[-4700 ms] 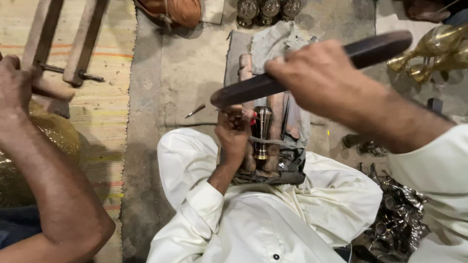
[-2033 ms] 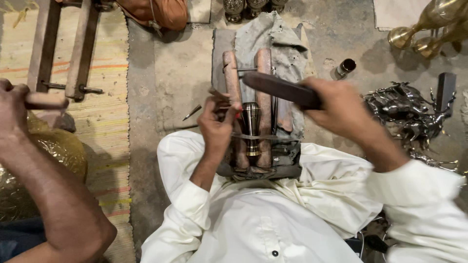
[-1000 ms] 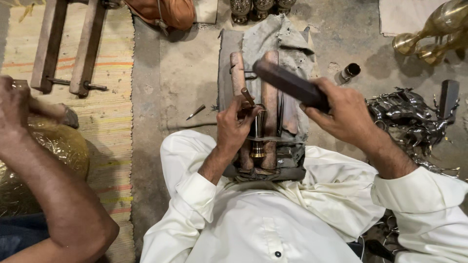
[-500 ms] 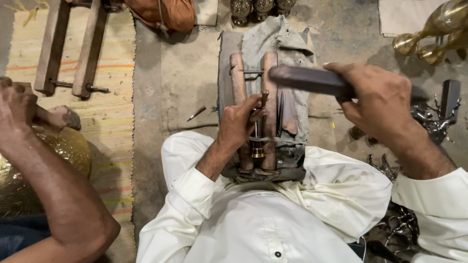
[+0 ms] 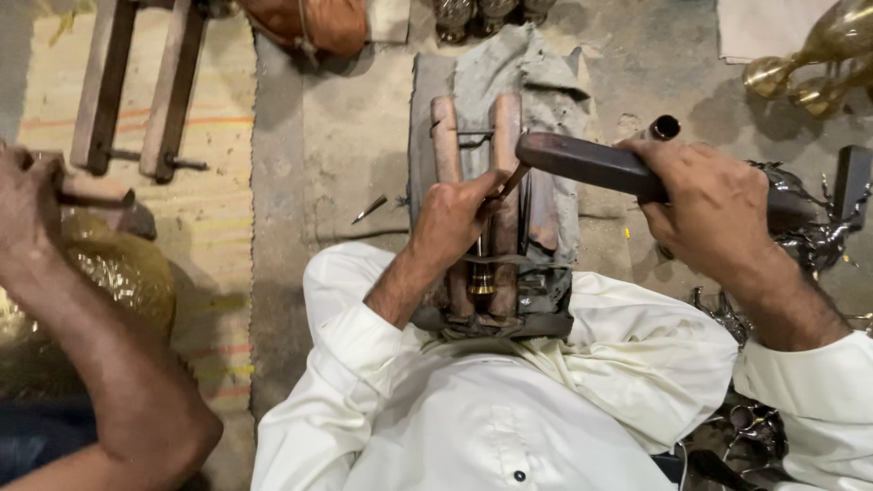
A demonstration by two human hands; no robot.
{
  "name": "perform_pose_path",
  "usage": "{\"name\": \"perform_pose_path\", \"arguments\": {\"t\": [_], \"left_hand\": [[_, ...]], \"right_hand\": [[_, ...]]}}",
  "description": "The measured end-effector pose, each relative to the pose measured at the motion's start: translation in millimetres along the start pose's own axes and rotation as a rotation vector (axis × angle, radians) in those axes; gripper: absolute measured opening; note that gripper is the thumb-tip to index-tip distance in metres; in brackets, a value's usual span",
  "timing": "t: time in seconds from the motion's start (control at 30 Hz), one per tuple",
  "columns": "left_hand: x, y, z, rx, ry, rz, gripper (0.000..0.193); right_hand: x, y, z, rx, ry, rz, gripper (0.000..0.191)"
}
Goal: The person sits on the floor holding a small brass ornament against a sandbag cushion and repeatedly strikes a punch placed on the ornament with a hammer, rotating the ornament between strikes to work its surface. A second person nearby works on a large brass vessel.
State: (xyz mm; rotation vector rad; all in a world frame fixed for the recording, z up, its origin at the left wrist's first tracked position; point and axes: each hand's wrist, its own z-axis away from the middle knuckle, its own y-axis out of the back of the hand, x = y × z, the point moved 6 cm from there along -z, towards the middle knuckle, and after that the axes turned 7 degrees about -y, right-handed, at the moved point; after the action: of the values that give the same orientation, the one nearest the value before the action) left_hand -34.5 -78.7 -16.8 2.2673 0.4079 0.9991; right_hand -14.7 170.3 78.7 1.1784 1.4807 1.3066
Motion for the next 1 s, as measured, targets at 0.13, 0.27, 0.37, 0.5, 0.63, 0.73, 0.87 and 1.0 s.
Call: {"name": "perform_pose_path", "arguments": {"t": [0.13,0.27,0.37,0.5,0.63,0.73,0.87,1.0], "left_hand": [[6.3,14.9,-11.8,-0.039,0.018,0.044,0.032],[4.4,30.1,-25.1,-0.091,0.040,0.050,0.032],[6.6,49.5,-30.5,-0.111,-0.017,0.049,0.034],[11.5,62.2,-34.5,-0.121,-0.028,0.074,0.035],[13.0,68.8,-38.3,-0.156,-0.049,0.057,0.038],[16.0,73.0,-42.8,-0.171,-0.112,0.033,0.043],[14.9,80.6,-52.1,-0.242,-0.133,-0.029,0.044],[14.6,94.8,-63.5,-0.306,-0.146,-0.042,0.038]], "right_hand": [[-1.1,13.6,-2.1,0.024,0.027,-0.084,0.059],[-3.2,30.6,-5.1,0.045,-0.013,-0.157,0.059],[-18.6,42.4,-8.3,0.096,0.019,-0.146,0.058],[-1.2,33.6,-10.2,-0.145,-0.474,-0.646,0.051],[-7.7,49.9,-9.0,0.042,-0.331,-0.432,0.041],[-28.3,62.7,-3.2,0.199,0.017,-0.217,0.055],[-30.5,63.9,-2.9,0.160,-0.017,-0.240,0.056],[-23.8,68.3,-7.7,0.098,-0.203,-0.384,0.053]]}}
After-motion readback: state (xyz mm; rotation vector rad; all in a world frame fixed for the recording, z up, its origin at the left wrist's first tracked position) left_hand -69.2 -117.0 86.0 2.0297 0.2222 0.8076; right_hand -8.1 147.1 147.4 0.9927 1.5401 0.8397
